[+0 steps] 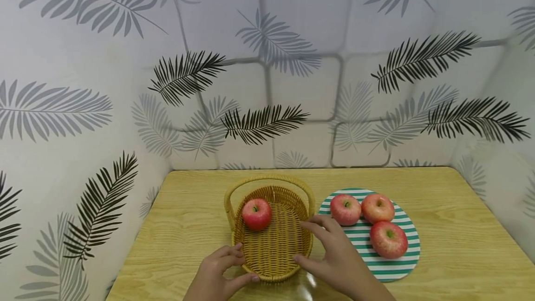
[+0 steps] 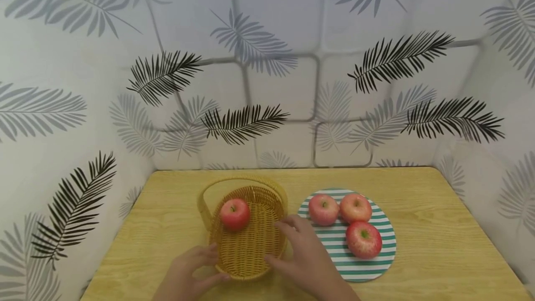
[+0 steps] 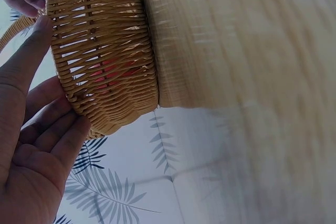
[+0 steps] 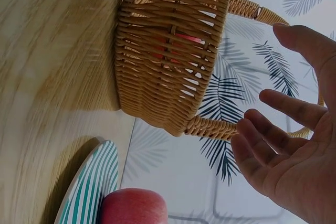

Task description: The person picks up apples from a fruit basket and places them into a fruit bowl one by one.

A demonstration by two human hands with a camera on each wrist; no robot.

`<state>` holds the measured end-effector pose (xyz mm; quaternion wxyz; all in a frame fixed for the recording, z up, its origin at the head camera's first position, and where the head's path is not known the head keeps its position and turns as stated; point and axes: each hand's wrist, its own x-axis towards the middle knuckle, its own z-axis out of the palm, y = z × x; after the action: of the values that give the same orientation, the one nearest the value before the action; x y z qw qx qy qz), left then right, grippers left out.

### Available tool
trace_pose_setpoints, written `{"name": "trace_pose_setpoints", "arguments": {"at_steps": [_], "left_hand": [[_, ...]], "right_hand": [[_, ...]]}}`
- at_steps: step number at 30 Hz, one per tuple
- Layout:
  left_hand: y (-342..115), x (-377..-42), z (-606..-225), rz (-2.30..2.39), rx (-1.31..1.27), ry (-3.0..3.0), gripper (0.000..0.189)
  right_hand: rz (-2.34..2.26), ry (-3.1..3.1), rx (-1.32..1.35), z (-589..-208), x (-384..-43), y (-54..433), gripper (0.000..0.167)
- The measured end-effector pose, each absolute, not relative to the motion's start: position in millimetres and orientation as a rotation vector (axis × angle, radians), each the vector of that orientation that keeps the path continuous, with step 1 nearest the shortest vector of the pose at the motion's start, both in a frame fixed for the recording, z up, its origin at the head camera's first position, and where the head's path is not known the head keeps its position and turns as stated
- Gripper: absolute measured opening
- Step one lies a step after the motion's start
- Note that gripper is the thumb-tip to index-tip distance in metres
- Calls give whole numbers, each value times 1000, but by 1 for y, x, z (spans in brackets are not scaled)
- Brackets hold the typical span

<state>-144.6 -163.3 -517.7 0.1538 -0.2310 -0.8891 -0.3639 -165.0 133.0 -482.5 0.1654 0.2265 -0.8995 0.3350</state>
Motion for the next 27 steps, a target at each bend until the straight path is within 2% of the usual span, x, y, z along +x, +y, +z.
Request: {"name": "trace_pose_setpoints", "arguments": {"at_steps": [27], "left_hand": [[-162, -144, -513, -1037, -677, -2532, 32]], "right_hand": [[981, -2526, 764, -480, -172, 103, 64]]}}
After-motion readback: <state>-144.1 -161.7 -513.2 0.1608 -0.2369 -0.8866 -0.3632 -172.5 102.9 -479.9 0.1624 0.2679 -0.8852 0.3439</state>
